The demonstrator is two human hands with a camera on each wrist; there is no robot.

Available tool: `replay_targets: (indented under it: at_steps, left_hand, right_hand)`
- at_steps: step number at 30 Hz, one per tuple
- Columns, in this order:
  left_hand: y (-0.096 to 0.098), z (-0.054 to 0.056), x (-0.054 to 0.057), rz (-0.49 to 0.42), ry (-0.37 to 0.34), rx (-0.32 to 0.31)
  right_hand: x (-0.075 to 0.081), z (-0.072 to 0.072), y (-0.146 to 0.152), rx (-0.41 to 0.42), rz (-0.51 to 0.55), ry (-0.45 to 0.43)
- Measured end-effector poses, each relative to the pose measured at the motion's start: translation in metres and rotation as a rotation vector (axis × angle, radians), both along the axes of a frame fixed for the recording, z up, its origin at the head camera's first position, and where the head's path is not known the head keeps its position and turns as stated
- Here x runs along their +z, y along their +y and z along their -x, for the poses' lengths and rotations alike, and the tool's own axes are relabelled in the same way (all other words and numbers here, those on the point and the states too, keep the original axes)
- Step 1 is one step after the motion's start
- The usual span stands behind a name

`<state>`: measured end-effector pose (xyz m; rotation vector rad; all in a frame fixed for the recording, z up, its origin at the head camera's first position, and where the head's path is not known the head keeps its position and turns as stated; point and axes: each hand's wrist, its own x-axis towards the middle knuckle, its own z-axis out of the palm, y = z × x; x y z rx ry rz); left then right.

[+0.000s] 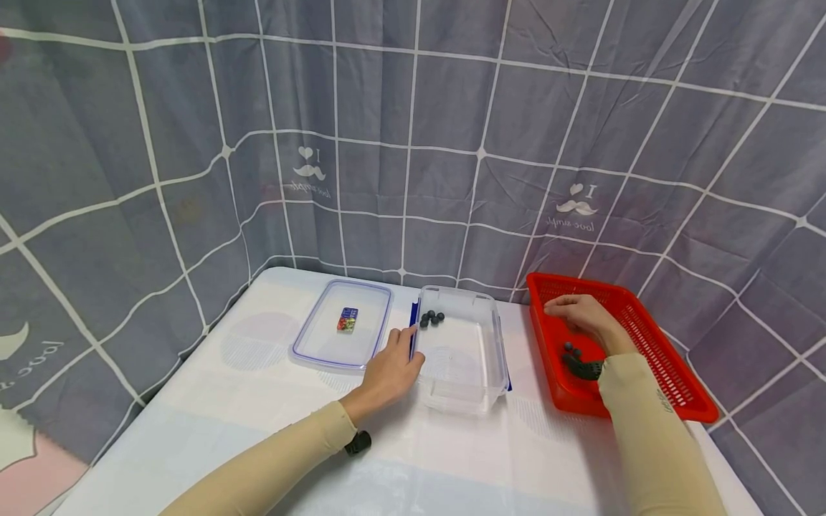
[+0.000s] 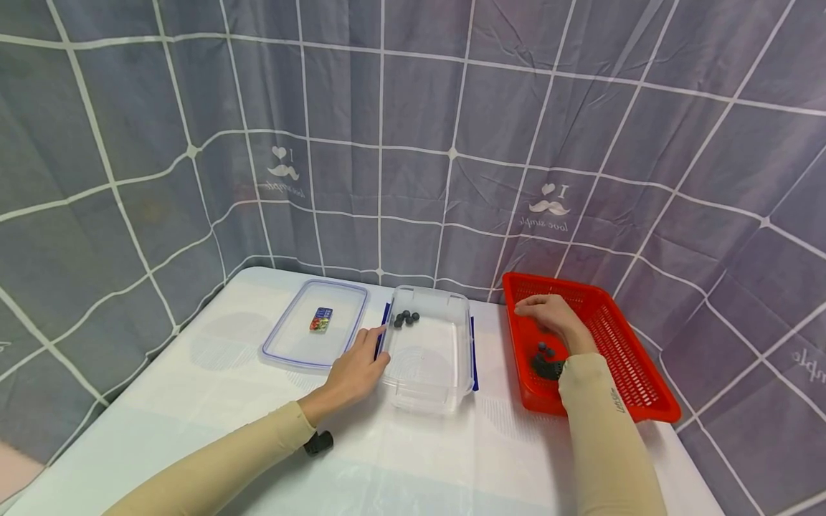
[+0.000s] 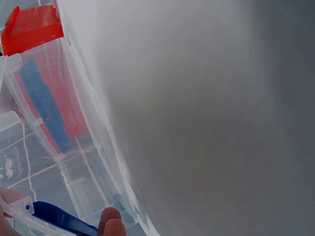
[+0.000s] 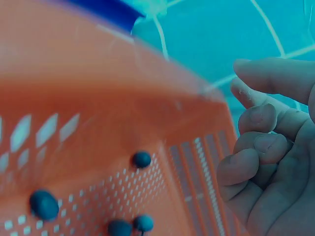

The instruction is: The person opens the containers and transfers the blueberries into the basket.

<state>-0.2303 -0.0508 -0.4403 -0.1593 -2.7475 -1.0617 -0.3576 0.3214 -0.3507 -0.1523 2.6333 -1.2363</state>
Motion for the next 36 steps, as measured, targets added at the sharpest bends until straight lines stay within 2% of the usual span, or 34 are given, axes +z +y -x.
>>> replay_targets:
  at_steps: [12, 24, 30, 36]
  left_hand:
    - [0.0, 0.0, 0.0, 0.007, 0.006, 0.024]
    - [0.001, -0.001, 0.0, 0.023, -0.006, 0.046]
    - [0.0, -0.001, 0.001, 0.063, -0.024, 0.054]
    - [-0.001, 0.0, 0.001, 0.049, -0.041, 0.038]
  right_hand:
    - [0.016, 0.006, -0.044, 0.059, 0.088, -0.006]
    - [0.012, 0.016, -0.086, 0.089, 0.113, -0.028]
    - [0.008, 0.019, -0.109, 0.107, 0.171, -0.037]
    - [0.004, 0.021, -0.133, 0.119, 0.213, -0.058]
